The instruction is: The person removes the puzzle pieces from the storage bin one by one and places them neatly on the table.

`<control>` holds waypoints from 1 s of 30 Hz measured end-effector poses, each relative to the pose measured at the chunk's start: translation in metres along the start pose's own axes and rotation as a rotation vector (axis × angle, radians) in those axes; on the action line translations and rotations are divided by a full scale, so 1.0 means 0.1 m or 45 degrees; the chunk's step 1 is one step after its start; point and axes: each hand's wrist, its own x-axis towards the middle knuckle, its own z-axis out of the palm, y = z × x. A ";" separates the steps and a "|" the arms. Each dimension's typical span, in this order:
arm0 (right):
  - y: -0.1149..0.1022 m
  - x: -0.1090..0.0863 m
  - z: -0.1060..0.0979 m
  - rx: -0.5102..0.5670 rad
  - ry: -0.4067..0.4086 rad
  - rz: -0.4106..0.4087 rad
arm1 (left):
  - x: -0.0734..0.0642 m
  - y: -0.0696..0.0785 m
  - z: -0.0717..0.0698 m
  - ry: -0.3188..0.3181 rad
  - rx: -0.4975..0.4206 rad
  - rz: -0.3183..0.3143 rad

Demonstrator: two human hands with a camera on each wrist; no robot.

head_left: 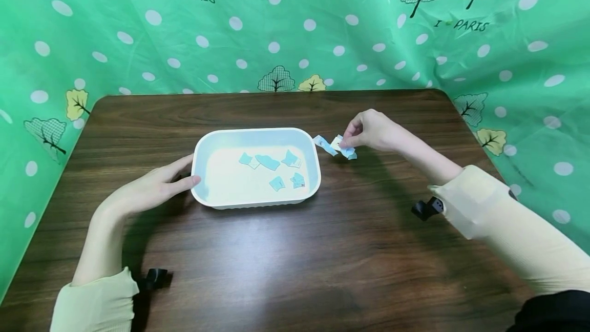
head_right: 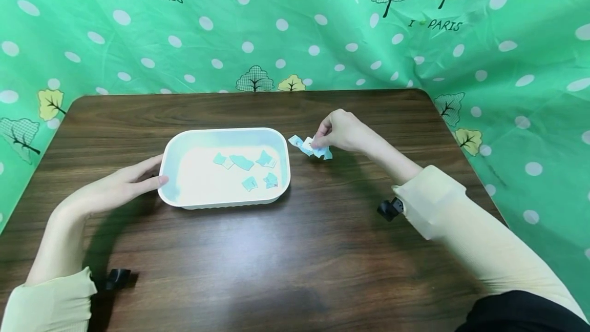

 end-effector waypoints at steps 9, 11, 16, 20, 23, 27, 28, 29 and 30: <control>0.06 0.05 0.26 -0.030 -0.089 0.014 | 0.00 0.00 -0.02 -0.016 -0.037 -0.031; 0.07 0.06 0.31 -0.033 -0.101 0.011 | 0.00 0.00 -0.03 -0.021 -0.051 -0.044; 0.06 0.08 0.42 -0.025 -0.125 0.002 | 0.00 0.00 -0.03 -0.023 -0.061 -0.057; 0.05 0.09 0.50 -0.022 -0.145 0.002 | 0.00 0.00 -0.03 -0.023 -0.059 -0.052; 0.04 0.09 0.54 -0.023 -0.152 -0.007 | 0.00 0.00 -0.03 -0.021 -0.056 -0.052; 0.02 0.08 0.57 -0.014 -0.157 -0.008 | 0.00 0.00 -0.04 -0.021 -0.064 -0.049; 0.02 0.08 0.58 -0.012 -0.157 -0.008 | 0.00 0.00 -0.03 -0.021 -0.066 -0.047; 0.02 0.08 0.59 -0.012 -0.156 -0.008 | 0.00 0.00 -0.03 -0.021 -0.064 -0.044; 0.02 0.08 0.60 -0.010 -0.153 -0.008 | 0.00 0.00 -0.03 -0.021 -0.064 -0.042</control>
